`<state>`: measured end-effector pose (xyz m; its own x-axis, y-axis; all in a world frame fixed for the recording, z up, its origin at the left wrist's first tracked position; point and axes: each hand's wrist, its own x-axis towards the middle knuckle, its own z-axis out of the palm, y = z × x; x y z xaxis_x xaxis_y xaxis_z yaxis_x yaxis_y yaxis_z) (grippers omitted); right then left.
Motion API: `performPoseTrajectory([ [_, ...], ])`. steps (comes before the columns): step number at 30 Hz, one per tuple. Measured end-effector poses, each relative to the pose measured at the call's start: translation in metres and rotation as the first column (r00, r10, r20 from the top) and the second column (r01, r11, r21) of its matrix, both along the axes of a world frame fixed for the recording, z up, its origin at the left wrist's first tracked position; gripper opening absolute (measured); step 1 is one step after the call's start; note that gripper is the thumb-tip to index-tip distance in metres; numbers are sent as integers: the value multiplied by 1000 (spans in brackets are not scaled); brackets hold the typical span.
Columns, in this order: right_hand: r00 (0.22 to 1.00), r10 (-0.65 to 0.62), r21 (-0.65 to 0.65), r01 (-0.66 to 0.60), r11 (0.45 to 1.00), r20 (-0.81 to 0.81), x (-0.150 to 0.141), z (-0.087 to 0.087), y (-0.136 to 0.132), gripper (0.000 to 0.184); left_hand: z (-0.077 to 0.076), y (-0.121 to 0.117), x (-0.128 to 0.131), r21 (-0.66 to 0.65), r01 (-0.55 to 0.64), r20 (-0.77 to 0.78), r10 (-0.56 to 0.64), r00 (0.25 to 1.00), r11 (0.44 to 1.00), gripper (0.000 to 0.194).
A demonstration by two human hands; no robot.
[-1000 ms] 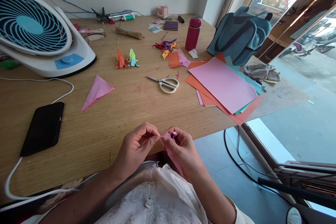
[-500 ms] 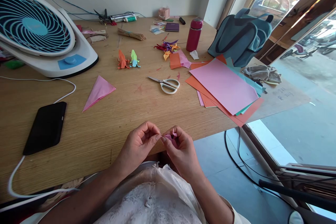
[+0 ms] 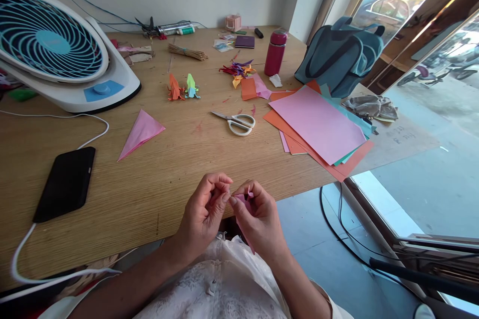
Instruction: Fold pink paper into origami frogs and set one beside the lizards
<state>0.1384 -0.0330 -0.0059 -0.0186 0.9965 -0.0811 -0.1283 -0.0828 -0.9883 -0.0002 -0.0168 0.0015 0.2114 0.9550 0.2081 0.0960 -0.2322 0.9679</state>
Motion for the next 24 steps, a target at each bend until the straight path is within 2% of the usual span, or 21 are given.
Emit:
performPoseTrajectory([
  [3,1000,-12,19,12,1000,10,0,-1,1,32,1,0,0,47,-10,-32,11,999,999,18],
  [11,1000,2,43,-2,999,7,-3,-3,2,30,-1,2,0,3,-8,-12,8,1000,1000,13],
  [15,1000,-25,43,24,999,19,-5,-5,2,28,-7,4,0,-106,-15,99,25,995,994,12],
  [19,998,-51,49,48,998,48,-6,-2,5,26,-6,10,1,-250,11,220,46,974,968,20],
  [22,997,-62,64,59,996,37,-7,-1,6,23,-5,14,2,-394,125,363,30,931,911,26],
  [24,997,-58,82,54,995,44,-7,-3,6,20,-6,16,1,-428,187,416,9,909,884,28],
])
